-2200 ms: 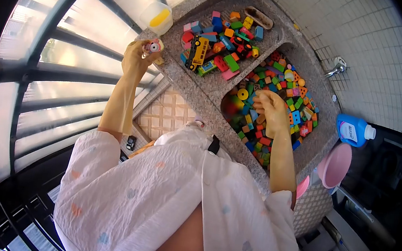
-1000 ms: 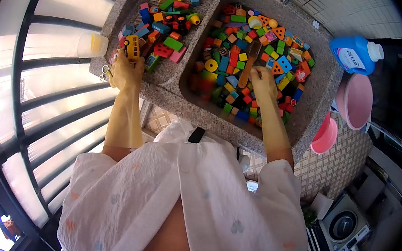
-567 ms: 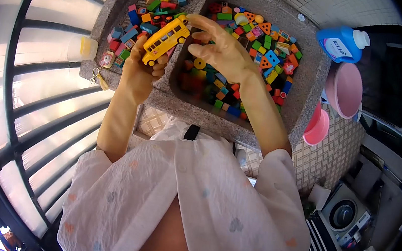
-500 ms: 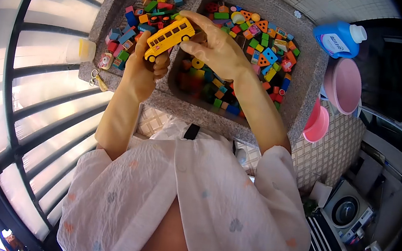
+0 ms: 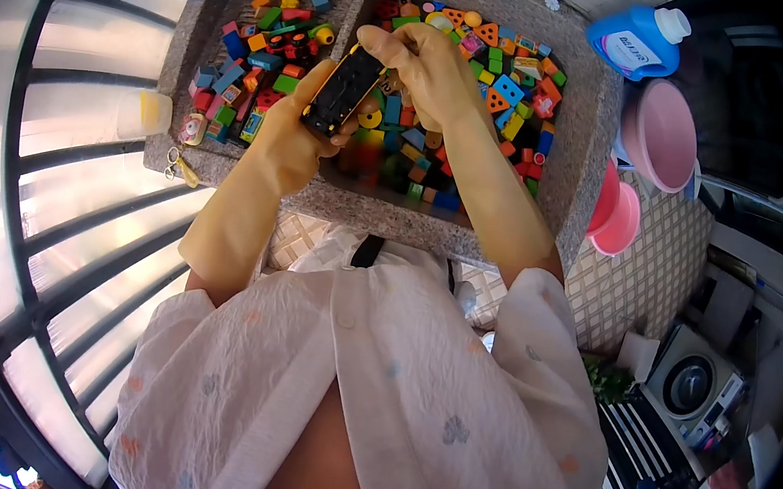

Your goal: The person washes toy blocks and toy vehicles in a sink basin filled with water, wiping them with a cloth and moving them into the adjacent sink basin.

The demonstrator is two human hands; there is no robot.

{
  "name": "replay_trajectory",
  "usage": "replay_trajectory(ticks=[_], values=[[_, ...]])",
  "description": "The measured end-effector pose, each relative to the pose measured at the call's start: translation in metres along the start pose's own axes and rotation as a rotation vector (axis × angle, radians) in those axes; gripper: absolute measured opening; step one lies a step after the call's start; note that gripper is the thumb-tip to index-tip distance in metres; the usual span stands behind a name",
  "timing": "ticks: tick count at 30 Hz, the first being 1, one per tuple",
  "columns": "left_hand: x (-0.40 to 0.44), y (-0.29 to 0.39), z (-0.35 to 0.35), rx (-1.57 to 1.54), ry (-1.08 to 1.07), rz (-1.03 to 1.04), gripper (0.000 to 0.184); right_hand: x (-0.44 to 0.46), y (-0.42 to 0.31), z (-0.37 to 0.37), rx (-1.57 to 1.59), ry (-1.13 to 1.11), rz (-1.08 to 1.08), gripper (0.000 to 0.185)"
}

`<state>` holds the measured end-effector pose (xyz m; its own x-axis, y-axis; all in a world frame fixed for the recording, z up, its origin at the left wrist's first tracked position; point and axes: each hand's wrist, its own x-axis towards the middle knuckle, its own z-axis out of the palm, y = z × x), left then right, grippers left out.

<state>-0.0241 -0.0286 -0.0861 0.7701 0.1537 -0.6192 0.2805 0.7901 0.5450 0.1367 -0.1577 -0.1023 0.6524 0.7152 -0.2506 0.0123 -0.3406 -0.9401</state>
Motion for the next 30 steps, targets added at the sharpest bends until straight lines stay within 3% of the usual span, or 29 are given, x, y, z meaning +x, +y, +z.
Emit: replay_trajectory(ticks=[2,5,7,9,11,13,14,16,17,19,20,21,22,23,25,27,28,29,30], values=[[0.006,-0.010,-0.008,-0.094,-0.033,-0.030,0.035,0.003,0.000,-0.004,-0.028,-0.003,-0.037,0.061],[0.014,-0.020,-0.012,0.124,-0.146,0.219,0.033,-0.001,0.011,0.010,-0.215,0.157,-0.229,0.064],[0.020,-0.024,0.000,0.314,0.204,0.166,0.035,-0.013,0.018,0.025,-0.533,0.158,-0.224,0.071],[0.038,-0.041,-0.018,0.215,0.251,0.132,0.030,-0.011,0.042,0.030,-0.520,0.192,-0.152,0.062],[0.034,-0.049,-0.019,-0.001,0.298,-0.124,0.029,-0.005,0.097,0.025,-0.468,0.191,-0.011,0.057],[0.039,-0.069,-0.050,0.057,0.240,-0.132,0.030,0.000,0.150,0.002,-0.319,0.217,0.258,0.042],[0.035,-0.075,-0.056,0.034,0.283,-0.065,0.031,0.005,0.181,-0.021,-0.409,0.257,0.350,0.040],[0.029,-0.076,-0.062,0.011,0.328,0.000,0.033,-0.002,0.242,-0.064,-0.793,0.367,0.322,0.057],[0.025,-0.071,-0.064,0.155,0.395,0.054,0.038,-0.009,0.244,-0.078,-0.833,0.375,0.360,0.064],[0.025,-0.055,-0.059,0.428,0.467,0.228,0.058,-0.011,0.251,-0.067,-0.866,0.308,0.551,0.072],[0.047,-0.058,-0.093,0.551,0.390,0.468,0.058,-0.011,0.253,-0.044,-0.843,0.227,0.606,0.076],[0.049,-0.037,-0.085,0.749,0.481,0.493,0.059,-0.015,0.255,-0.024,-0.819,0.146,0.659,0.080],[0.049,-0.014,-0.070,1.185,0.662,0.654,0.058,-0.023,0.272,-0.013,-0.912,-0.117,0.595,0.080],[0.064,0.001,-0.089,1.468,0.800,0.781,0.055,-0.039,0.285,-0.009,-0.869,-0.238,0.457,0.069],[0.082,0.033,-0.096,1.564,0.853,0.780,0.054,-0.039,0.233,-0.034,-0.877,-0.374,0.397,0.047],[0.083,0.054,-0.081,1.500,0.871,0.696,0.052,-0.012,0.237,-0.053,-1.412,-0.623,0.466,0.038],[0.093,0.057,-0.092,1.500,0.866,0.703,0.052,-0.002,0.251,-0.066,-1.277,-0.366,0.622,0.034],[0.106,0.057,-0.113,1.177,0.771,0.784,0.050,0.001,0.266,-0.082,-1.128,-0.115,0.760,0.031],[0.111,0.057,-0.129,0.856,0.671,0.837,0.048,-0.004,0.269,-0.100,-0.925,0.179,0.737,0.030]])
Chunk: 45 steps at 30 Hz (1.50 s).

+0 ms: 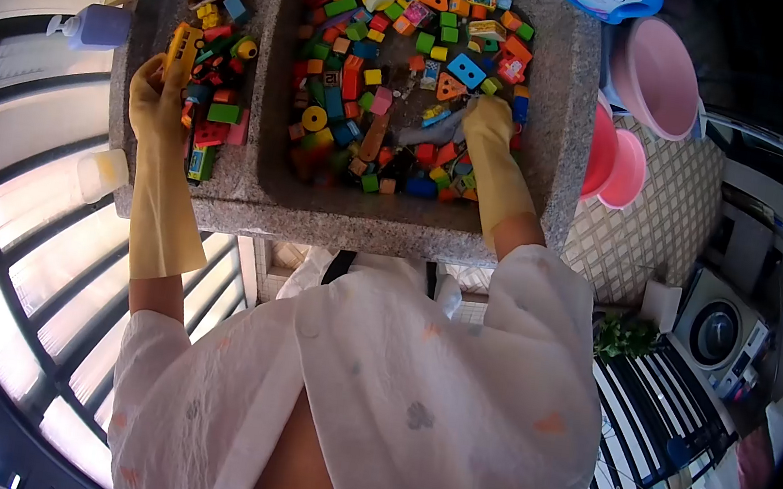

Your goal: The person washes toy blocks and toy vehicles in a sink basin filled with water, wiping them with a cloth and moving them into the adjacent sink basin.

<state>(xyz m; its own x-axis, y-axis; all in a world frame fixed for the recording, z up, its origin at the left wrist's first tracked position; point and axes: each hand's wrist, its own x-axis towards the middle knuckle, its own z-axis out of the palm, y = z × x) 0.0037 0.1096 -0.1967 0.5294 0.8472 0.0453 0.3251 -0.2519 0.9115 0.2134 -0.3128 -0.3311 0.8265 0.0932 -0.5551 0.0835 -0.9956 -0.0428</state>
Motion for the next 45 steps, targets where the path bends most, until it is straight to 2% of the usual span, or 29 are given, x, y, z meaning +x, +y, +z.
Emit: replay_trajectory(ticks=[1,3,4,5,6,7,8,9,11,12,13,15,16,18,19,22,25,27,28,29,31,32,33,35,37,41,43,44,45], values=[[0.002,-0.001,-0.004,0.002,-0.005,-0.006,0.048,0.002,0.011,-0.005,0.283,0.162,0.096,0.031],[0.011,0.003,-0.006,0.446,0.008,0.138,0.051,0.006,0.014,-0.004,0.349,0.231,0.131,0.033],[0.001,0.046,0.001,0.765,-0.010,0.118,0.054,0.002,0.012,-0.010,0.415,0.299,0.165,0.036],[0.003,0.041,0.003,0.762,-0.012,0.121,0.054,-0.005,0.002,-0.009,0.395,0.195,0.214,0.038],[0.006,0.031,0.005,0.870,0.020,0.171,0.054,-0.005,0.003,0.031,0.362,0.499,-0.086,0.045],[0.008,0.023,0.007,0.974,0.052,0.223,0.055,-0.010,-0.004,0.054,0.216,0.454,-0.209,0.068],[0.010,0.020,0.010,0.969,0.047,0.228,0.055,-0.036,-0.038,0.016,0.077,0.014,-0.066,0.076],[0.012,0.016,0.010,0.915,0.049,0.140,0.053,-0.047,-0.052,0.020,0.001,-0.091,-0.129,0.077],[0.015,0.012,0.011,0.868,0.041,0.057,0.051,-0.043,-0.076,0.035,-0.105,-0.303,-0.256,0.055],[0.015,0.011,0.012,0.868,0.075,0.084,0.050,-0.048,-0.072,0.057,-0.035,-0.282,-0.346,0.039],[0.017,0.007,0.013,0.862,0.108,0.111,0.048,-0.065,-0.073,0.042,-0.033,-0.283,-0.336,0.039],[0.026,-0.004,0.014,0.816,0.132,0.146,0.045,-0.088,-0.072,0.007,0.309,-0.613,-0.342,0.029],[0.031,-0.006,0.013,0.792,0.110,0.102,0.043,-0.088,-0.064,0.011,0.307,-0.611,-0.336,0.029],[0.026,0.000,0.013,0.761,0.053,0.039,0.040,-0.083,-0.031,0.023,0.951,-0.723,-0.187,0.026],[0.026,0.000,0.015,0.758,0.050,0.037,0.040,-0.084,-0.012,0.008,1.085,-0.779,-0.222,0.023],[0.025,0.005,0.026,0.769,0.027,0.103,0.041,-0.094,0.029,-0.043,1.243,-0.721,-0.153,0.022],[-0.010,0.038,0.062,0.727,-0.017,0.591,0.043,-0.073,0.062,-0.060,1.564,-0.695,-0.282,0.023],[-0.041,0.043,0.091,0.636,-0.154,0.489,0.042,-0.050,0.066,-0.068,1.116,-0.340,-0.266,0.024],[-0.056,0.044,0.104,0.601,-0.212,0.431,0.041,-0.058,0.042,-0.108,0.361,-0.159,-0.227,0.027],[-0.069,0.045,0.115,0.566,-0.267,0.373,0.040,-0.040,0.037,-0.103,0.360,-0.160,-0.237,0.027],[-0.098,0.056,0.127,0.512,-0.329,0.293,0.039,0.014,0.023,-0.081,-0.093,0.026,-0.453,0.045],[-0.108,0.051,0.130,0.514,-0.351,0.295,0.038,0.027,0.011,-0.068,-0.088,0.023,-0.465,0.045],[-0.118,0.043,0.133,0.514,-0.371,0.295,0.037,0.036,-0.006,-0.054,-0.294,0.011,-0.397,0.057],[-0.137,0.050,0.131,0.528,-0.439,0.202,0.037,0.062,-0.009,-0.012,-0.371,-0.103,-0.293,0.085],[-0.148,0.045,0.127,0.554,-0.467,0.118,0.037,0.048,-0.021,0.008,-0.251,-0.078,-0.162,0.079],[-0.163,0.017,0.129,0.524,-0.497,0.054,0.035,0.015,-0.018,0.002,0.060,-0.255,-0.223,0.072],[-0.165,0.011,0.137,0.441,-0.524,-0.041,0.035,-0.011,-0.020,-0.010,0.653,-0.233,-0.257,0.056],[-0.167,0.008,0.140,0.366,-0.555,-0.131,0.035,-0.006,-0.021,0.001,1.045,-0.338,-0.101,0.048],[-0.169,0.002,0.144,0.366,-0.554,-0.135,0.035,-0.015,-0.024,-0.006,1.042,-0.342,-0.101,0.048]])
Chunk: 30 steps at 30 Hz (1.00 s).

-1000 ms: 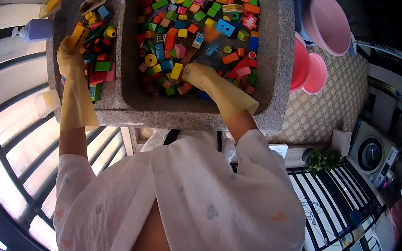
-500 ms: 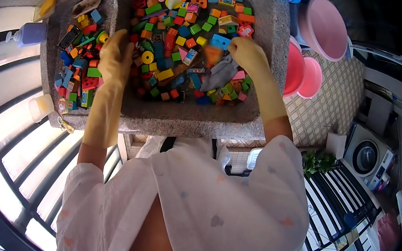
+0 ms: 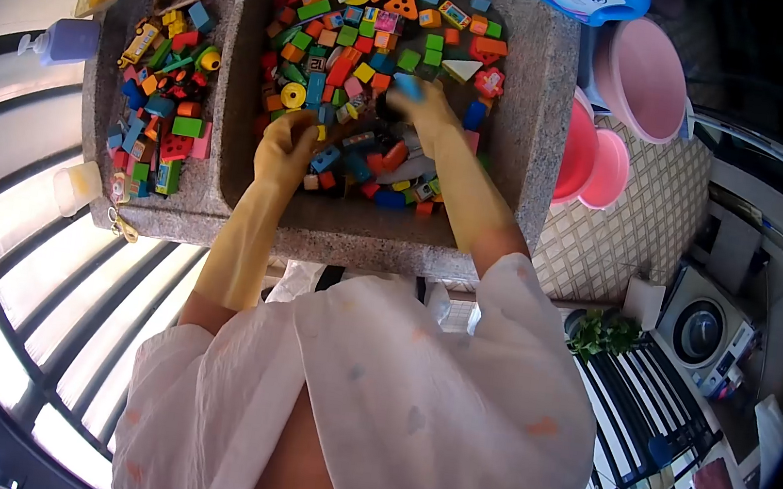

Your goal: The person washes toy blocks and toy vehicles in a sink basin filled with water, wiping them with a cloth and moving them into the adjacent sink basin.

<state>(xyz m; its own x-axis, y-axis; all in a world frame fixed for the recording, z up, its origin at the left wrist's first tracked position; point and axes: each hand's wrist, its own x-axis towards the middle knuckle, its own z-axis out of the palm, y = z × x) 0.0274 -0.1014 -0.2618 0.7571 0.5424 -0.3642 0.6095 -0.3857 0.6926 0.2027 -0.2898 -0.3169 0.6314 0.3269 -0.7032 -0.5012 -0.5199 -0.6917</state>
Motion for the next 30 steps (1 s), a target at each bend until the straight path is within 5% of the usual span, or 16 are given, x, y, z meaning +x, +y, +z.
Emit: replay_trajectory(ticks=[3,7,9,13,15,17,18,20,21,24,27,30], values=[[0.016,0.004,0.025,-0.524,-0.131,-0.040,0.039,-0.040,-0.057,0.000,0.210,-0.071,-0.013,0.032],[0.010,0.060,0.008,-0.546,-0.078,0.112,0.041,-0.051,-0.059,0.010,0.142,-0.215,-0.210,0.028],[0.018,0.065,-0.002,-0.200,-0.120,0.348,0.040,-0.056,-0.065,0.015,0.205,-0.227,-0.147,0.029],[0.040,0.024,0.000,-0.797,-0.040,-0.183,0.019,-0.018,-0.043,0.001,0.613,-0.017,-0.108,0.037],[0.034,0.013,-0.018,-0.751,-0.032,-0.217,0.016,-0.013,-0.034,-0.009,0.636,0.095,-0.077,0.038],[0.027,0.008,-0.031,-0.709,-0.022,-0.244,0.016,-0.017,-0.027,-0.014,-0.163,0.289,-0.049,0.056],[0.023,0.004,-0.034,-0.818,-0.014,-0.294,0.017,-0.016,-0.014,-0.005,-0.164,0.284,-0.048,0.056],[0.016,-0.002,-0.038,-0.929,0.011,-0.338,0.017,-0.002,0.027,0.024,-0.772,0.419,-0.130,0.080],[0.011,-0.004,-0.037,-0.896,-0.011,-0.334,0.016,-0.001,0.034,0.036,-0.865,0.217,-0.072,0.099],[0.002,-0.015,-0.037,-0.788,0.052,-0.233,0.020,-0.026,0.018,0.068,-1.199,-0.162,-0.088,0.101],[0.004,-0.027,-0.056,-0.616,0.192,-0.084,0.026,-0.018,0.010,0.073,-1.364,-0.164,-0.231,0.100],[0.013,-0.015,-0.111,-0.316,0.600,0.126,0.030,0.005,0.006,0.084,-1.439,-0.132,-0.471,0.100]])
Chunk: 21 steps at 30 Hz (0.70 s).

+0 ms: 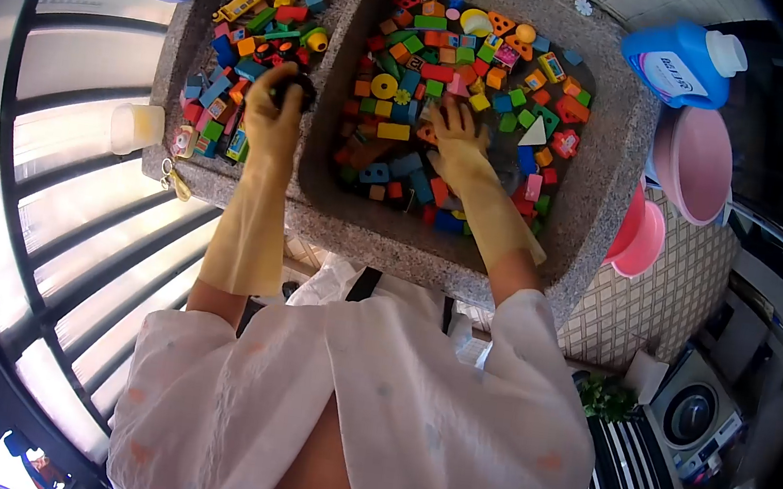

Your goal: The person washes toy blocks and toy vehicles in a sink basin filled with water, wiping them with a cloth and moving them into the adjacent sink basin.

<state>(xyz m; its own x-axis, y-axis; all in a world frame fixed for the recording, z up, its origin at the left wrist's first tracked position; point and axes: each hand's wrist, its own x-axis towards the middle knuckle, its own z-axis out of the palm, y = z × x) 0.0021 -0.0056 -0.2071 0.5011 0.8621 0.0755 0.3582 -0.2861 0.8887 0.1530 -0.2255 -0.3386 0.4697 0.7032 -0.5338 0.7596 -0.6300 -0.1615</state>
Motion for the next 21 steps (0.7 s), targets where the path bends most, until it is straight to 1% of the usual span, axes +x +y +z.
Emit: replay_trajectory(ticks=[1,2,3,4,5,6,7,8,9,10,11,12,13,14,15,16,17,18,19,20,21], values=[[0.027,-0.029,-0.009,0.038,0.071,0.187,0.028,-0.003,-0.012,-0.018,-0.047,-0.043,-0.097,0.097],[0.049,-0.035,-0.020,0.129,0.149,0.252,0.030,-0.006,-0.022,-0.025,-0.009,-0.076,-0.108,0.096],[0.063,-0.028,-0.027,0.087,0.192,0.081,0.032,-0.005,-0.030,-0.029,0.026,-0.118,-0.096,0.093],[0.072,-0.017,-0.034,0.031,0.179,-0.045,0.035,-0.006,-0.036,-0.030,0.064,-0.163,-0.086,0.090],[0.085,-0.032,-0.039,0.180,0.198,0.049,0.036,-0.003,-0.039,-0.024,0.066,-0.169,-0.080,0.090],[0.096,-0.047,-0.040,0.324,0.222,0.145,0.038,0.007,-0.038,-0.016,-0.010,-0.212,-0.006,0.086],[0.092,-0.039,-0.040,0.321,0.218,0.146,0.038,0.016,-0.037,-0.006,-0.081,-0.253,0.069,0.082],[0.085,-0.031,-0.040,0.442,0.216,0.237,0.038,0.019,-0.028,0.005,-0.078,-0.256,0.077,0.082],[0.076,-0.016,-0.038,0.560,0.219,0.330,0.039,0.020,-0.009,0.017,0.027,-0.235,0.162,0.071],[0.060,0.003,-0.033,0.484,0.119,0.296,0.035,0.025,0.012,0.030,0.130,-0.209,0.244,0.060],[0.043,-0.003,-0.023,0.552,0.019,0.327,0.028,0.042,0.038,0.050,-0.040,-0.358,0.277,0.052],[0.021,0.015,-0.011,0.529,-0.234,0.235,0.025,0.044,0.048,0.051,-0.127,-0.429,0.300,0.048],[0.004,0.002,0.008,0.601,-0.426,0.263,0.034,0.047,0.059,0.052,-0.215,-0.503,0.318,0.044],[-0.008,-0.001,0.027,0.772,-0.727,0.203,0.038,0.032,0.062,0.038,-0.126,-0.384,0.354,0.037],[-0.023,-0.010,0.047,0.838,-0.843,0.163,0.038,0.011,0.065,0.022,-0.040,-0.262,0.391,0.030],[-0.037,-0.061,0.072,0.919,-0.837,0.306,0.034,-0.011,0.066,0.005,0.046,-0.135,0.430,0.023],[-0.047,-0.074,0.092,1.109,-0.850,0.311,0.026,-0.035,0.063,-0.004,0.309,0.080,0.419,0.018],[-0.058,-0.107,0.112,1.248,-0.796,0.362,0.020,-0.051,0.057,-0.018,0.344,0.101,0.379,0.019],[-0.065,-0.124,0.121,1.226,-0.774,0.431,0.020,-0.062,0.055,-0.032,0.372,0.135,0.344,0.019],[-0.070,-0.143,0.132,1.291,-0.770,0.487,0.022,-0.071,0.054,-0.037,0.395,0.121,0.330,0.021],[-0.075,-0.158,0.142,1.362,-0.772,0.534,0.024,-0.080,0.056,-0.032,0.438,0.178,0.287,0.023]])
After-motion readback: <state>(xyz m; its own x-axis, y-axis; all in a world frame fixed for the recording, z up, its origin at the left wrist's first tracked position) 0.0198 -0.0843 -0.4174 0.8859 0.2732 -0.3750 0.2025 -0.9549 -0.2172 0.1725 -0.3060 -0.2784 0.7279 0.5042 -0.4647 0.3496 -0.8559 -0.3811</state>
